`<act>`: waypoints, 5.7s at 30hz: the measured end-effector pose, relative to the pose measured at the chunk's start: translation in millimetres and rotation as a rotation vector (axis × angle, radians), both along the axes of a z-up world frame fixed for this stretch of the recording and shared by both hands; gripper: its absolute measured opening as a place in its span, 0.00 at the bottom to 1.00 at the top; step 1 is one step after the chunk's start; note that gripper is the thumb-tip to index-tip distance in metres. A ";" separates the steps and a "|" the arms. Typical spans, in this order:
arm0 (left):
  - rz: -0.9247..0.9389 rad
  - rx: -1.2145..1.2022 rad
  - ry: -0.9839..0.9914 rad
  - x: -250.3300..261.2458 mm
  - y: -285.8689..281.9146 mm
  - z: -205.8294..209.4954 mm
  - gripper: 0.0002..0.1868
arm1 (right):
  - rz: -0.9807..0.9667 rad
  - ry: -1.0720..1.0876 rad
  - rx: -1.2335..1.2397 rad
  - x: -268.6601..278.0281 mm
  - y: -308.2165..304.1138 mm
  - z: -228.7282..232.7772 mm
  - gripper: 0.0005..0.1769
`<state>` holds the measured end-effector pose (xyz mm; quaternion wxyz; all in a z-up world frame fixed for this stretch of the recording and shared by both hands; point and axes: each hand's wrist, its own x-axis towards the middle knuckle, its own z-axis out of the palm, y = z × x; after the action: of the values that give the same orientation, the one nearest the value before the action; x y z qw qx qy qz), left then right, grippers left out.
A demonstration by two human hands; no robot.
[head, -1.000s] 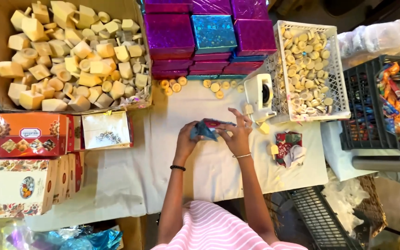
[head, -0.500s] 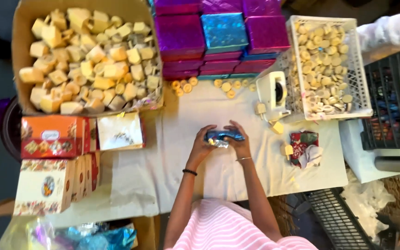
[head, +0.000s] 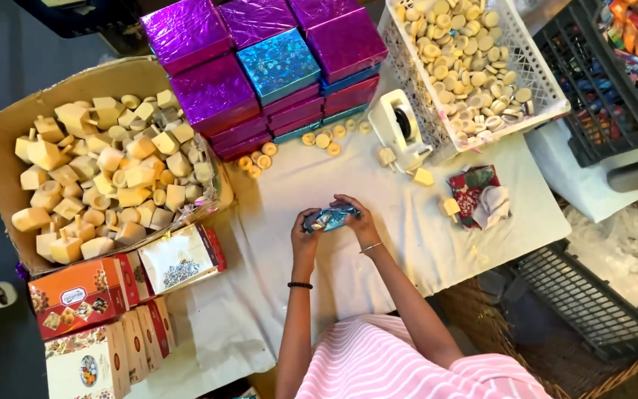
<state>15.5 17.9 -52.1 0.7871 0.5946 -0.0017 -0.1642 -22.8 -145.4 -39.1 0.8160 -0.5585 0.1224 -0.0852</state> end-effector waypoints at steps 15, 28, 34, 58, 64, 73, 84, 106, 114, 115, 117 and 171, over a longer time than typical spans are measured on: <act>-0.061 0.396 -0.352 0.5 13.6 -25.2 0.14 | -0.109 0.015 -0.202 -3.6 25.2 -31.4 0.31; 0.034 0.322 -0.240 3.9 8.3 -33.1 0.14 | 0.013 -0.015 -0.201 13.2 17.8 -54.4 0.27; -0.051 0.186 -0.024 18.4 13.5 -7.7 0.14 | 0.002 0.056 -0.182 16.2 10.6 -29.4 0.24; 0.108 1.404 -0.862 -76.4 -27.3 42.0 0.31 | 0.020 -0.044 -0.182 35.3 6.7 -60.3 0.21; 0.134 1.446 -0.801 -72.3 -42.0 12.0 0.32 | 0.025 0.023 -0.169 28.7 7.8 -45.5 0.21; 0.208 1.517 -0.773 -88.5 -58.4 3.7 0.35 | 0.007 -0.062 -0.212 17.1 2.8 -40.5 0.21; 0.184 1.679 -0.810 -80.7 -53.7 9.2 0.40 | -0.111 -0.227 -0.691 33.3 -25.2 41.9 0.09; -0.002 1.471 -0.767 -39.3 -54.6 79.4 0.36 | -0.095 0.008 -0.629 26.1 -32.5 35.3 0.20; 0.074 1.388 -0.711 -39.4 -50.0 79.1 0.31 | -0.051 -0.144 -0.896 27.4 -23.6 53.2 0.12; 0.076 1.364 -0.680 -36.7 -51.3 82.3 0.29 | -0.041 -0.152 -0.909 29.4 -24.5 53.8 0.11; 0.083 1.336 -0.652 -33.4 -53.4 85.7 0.28 | -0.033 -0.164 -0.928 31.0 -27.2 57.7 0.10; 0.613 0.763 -0.329 -25.6 -26.7 99.9 0.17 | 0.349 -0.169 -0.403 36.9 -47.2 -14.8 0.10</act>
<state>-10.1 -8.8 47.8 0.5156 0.8304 0.1090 0.1807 14.1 -192.6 -54.0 0.6981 -0.7131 -0.0637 -0.0125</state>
